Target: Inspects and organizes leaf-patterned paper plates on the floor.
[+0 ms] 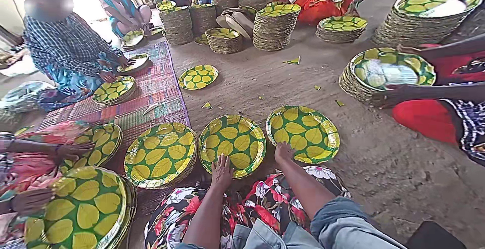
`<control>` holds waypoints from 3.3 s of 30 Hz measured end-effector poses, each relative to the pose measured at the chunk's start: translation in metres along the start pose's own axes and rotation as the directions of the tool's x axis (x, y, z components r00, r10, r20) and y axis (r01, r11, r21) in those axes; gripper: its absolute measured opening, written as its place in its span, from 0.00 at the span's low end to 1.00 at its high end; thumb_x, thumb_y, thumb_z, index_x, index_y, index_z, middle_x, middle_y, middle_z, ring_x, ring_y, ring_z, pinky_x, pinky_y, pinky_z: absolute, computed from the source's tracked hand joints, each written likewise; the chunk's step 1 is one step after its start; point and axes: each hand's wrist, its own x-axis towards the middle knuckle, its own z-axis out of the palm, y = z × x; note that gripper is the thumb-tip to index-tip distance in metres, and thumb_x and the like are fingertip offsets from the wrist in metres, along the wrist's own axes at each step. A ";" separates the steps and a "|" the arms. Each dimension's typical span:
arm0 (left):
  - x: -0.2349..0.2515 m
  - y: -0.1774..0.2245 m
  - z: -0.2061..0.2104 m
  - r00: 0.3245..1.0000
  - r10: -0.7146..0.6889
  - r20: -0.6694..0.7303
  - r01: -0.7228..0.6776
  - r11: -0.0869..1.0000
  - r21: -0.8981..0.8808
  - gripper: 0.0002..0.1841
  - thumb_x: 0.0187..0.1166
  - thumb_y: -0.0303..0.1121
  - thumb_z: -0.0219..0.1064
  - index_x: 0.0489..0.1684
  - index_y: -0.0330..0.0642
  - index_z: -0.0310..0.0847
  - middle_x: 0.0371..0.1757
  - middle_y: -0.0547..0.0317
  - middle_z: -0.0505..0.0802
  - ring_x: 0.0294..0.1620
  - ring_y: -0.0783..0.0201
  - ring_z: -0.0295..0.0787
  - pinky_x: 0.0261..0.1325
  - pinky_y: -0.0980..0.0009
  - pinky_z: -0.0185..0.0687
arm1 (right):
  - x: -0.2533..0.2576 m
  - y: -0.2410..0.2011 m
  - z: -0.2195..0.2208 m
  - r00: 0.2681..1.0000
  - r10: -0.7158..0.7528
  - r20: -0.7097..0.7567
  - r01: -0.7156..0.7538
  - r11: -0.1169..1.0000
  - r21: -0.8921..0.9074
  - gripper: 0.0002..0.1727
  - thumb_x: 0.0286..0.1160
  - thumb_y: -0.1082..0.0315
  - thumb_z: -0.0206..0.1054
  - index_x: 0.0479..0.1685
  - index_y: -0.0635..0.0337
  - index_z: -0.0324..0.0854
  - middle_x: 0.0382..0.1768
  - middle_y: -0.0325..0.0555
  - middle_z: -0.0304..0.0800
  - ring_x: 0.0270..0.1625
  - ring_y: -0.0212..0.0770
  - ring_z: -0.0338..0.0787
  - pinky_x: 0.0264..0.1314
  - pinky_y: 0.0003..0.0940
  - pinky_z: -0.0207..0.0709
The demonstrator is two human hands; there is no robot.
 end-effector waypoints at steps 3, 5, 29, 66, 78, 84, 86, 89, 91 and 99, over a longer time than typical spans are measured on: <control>0.001 -0.003 0.000 1.000 0.008 0.000 -0.008 1.000 -0.019 0.33 0.93 0.47 0.49 0.97 0.47 0.48 0.98 0.49 0.47 0.99 0.50 0.34 0.94 0.38 0.29 | 0.002 -0.001 -0.007 0.965 -0.043 -0.260 0.082 0.987 0.141 0.23 0.89 0.75 0.48 0.78 0.65 0.76 0.78 0.67 0.77 0.85 0.64 0.72 0.80 0.65 0.66; 0.002 -0.003 0.001 0.999 0.003 -0.045 -0.007 0.997 -0.071 0.33 0.93 0.47 0.50 0.96 0.46 0.51 0.98 0.48 0.51 0.99 0.50 0.37 0.94 0.39 0.29 | -0.002 -0.003 -0.011 0.895 -0.174 -0.410 0.254 0.956 0.148 0.20 0.90 0.75 0.49 0.70 0.69 0.81 0.71 0.68 0.82 0.78 0.65 0.78 0.74 0.61 0.71; -0.011 0.003 -0.025 0.896 -0.445 -0.001 0.057 0.117 -0.991 0.39 0.79 0.30 0.69 0.87 0.29 0.50 0.78 0.26 0.77 0.80 0.39 0.75 0.81 0.45 0.71 | -0.002 0.004 0.017 0.993 0.035 0.108 -0.103 0.680 0.726 0.34 0.80 0.67 0.72 0.79 0.79 0.66 0.74 0.78 0.75 0.76 0.67 0.78 0.77 0.62 0.69; -0.009 0.021 -0.021 0.996 -0.070 -0.049 0.042 0.901 -0.431 0.29 0.87 0.34 0.63 0.85 0.32 0.65 0.86 0.32 0.71 0.88 0.39 0.67 0.89 0.48 0.60 | 0.060 0.086 -0.035 0.837 0.522 0.162 -0.148 -0.070 0.987 0.57 0.78 0.56 0.75 0.94 0.70 0.35 0.91 0.75 0.47 0.92 0.64 0.56 0.89 0.58 0.57; -0.019 0.024 -0.019 0.994 -0.106 -0.015 0.087 0.883 -0.462 0.29 0.88 0.35 0.62 0.87 0.33 0.63 0.86 0.31 0.71 0.87 0.38 0.68 0.88 0.46 0.62 | 0.053 0.093 -0.039 0.841 0.507 0.189 -0.182 -0.064 0.981 0.51 0.78 0.66 0.74 0.94 0.67 0.41 0.88 0.74 0.57 0.88 0.64 0.64 0.85 0.59 0.63; -0.036 0.027 -0.040 1.000 -0.031 0.001 0.028 0.890 -0.456 0.30 0.89 0.36 0.61 0.87 0.32 0.62 0.87 0.31 0.70 0.87 0.39 0.67 0.89 0.48 0.61 | 0.008 0.145 -0.047 0.870 0.484 0.094 -0.097 -0.020 0.995 0.41 0.74 0.75 0.74 0.88 0.70 0.57 0.82 0.71 0.69 0.82 0.60 0.73 0.81 0.55 0.68; -0.049 0.034 -0.057 1.000 -0.003 0.020 0.012 0.891 -0.455 0.29 0.89 0.38 0.60 0.87 0.34 0.64 0.86 0.33 0.71 0.87 0.40 0.68 0.88 0.47 0.63 | 0.002 0.152 -0.047 0.781 0.620 0.076 -0.139 0.053 0.989 0.39 0.75 0.74 0.73 0.86 0.72 0.59 0.81 0.73 0.69 0.83 0.62 0.72 0.82 0.56 0.67; -0.075 0.045 -0.077 0.997 0.071 0.003 -0.061 0.873 -0.484 0.28 0.90 0.41 0.60 0.86 0.37 0.66 0.85 0.37 0.75 0.85 0.45 0.72 0.87 0.49 0.66 | 0.006 0.150 -0.055 0.671 0.711 -0.213 -0.237 0.477 0.846 0.39 0.84 0.59 0.63 0.92 0.66 0.56 0.90 0.69 0.59 0.93 0.64 0.58 0.91 0.62 0.54; -0.086 0.051 -0.085 0.994 0.107 -0.031 -0.107 0.831 -0.546 0.28 0.90 0.41 0.60 0.85 0.36 0.68 0.84 0.36 0.76 0.84 0.44 0.73 0.86 0.47 0.66 | -0.001 0.118 -0.074 0.721 0.511 -0.468 -0.032 0.700 0.714 0.34 0.86 0.60 0.59 0.88 0.68 0.63 0.89 0.71 0.59 0.93 0.69 0.57 0.91 0.66 0.50; -0.045 0.024 -0.029 1.000 0.021 0.009 -0.012 0.803 -0.596 0.27 0.91 0.39 0.59 0.85 0.35 0.67 0.88 0.35 0.70 0.89 0.42 0.66 0.90 0.47 0.61 | -0.039 -0.024 -0.043 0.968 -0.242 -0.064 0.245 0.968 0.055 0.32 0.85 0.54 0.65 0.76 0.75 0.74 0.82 0.77 0.68 0.87 0.72 0.66 0.81 0.72 0.61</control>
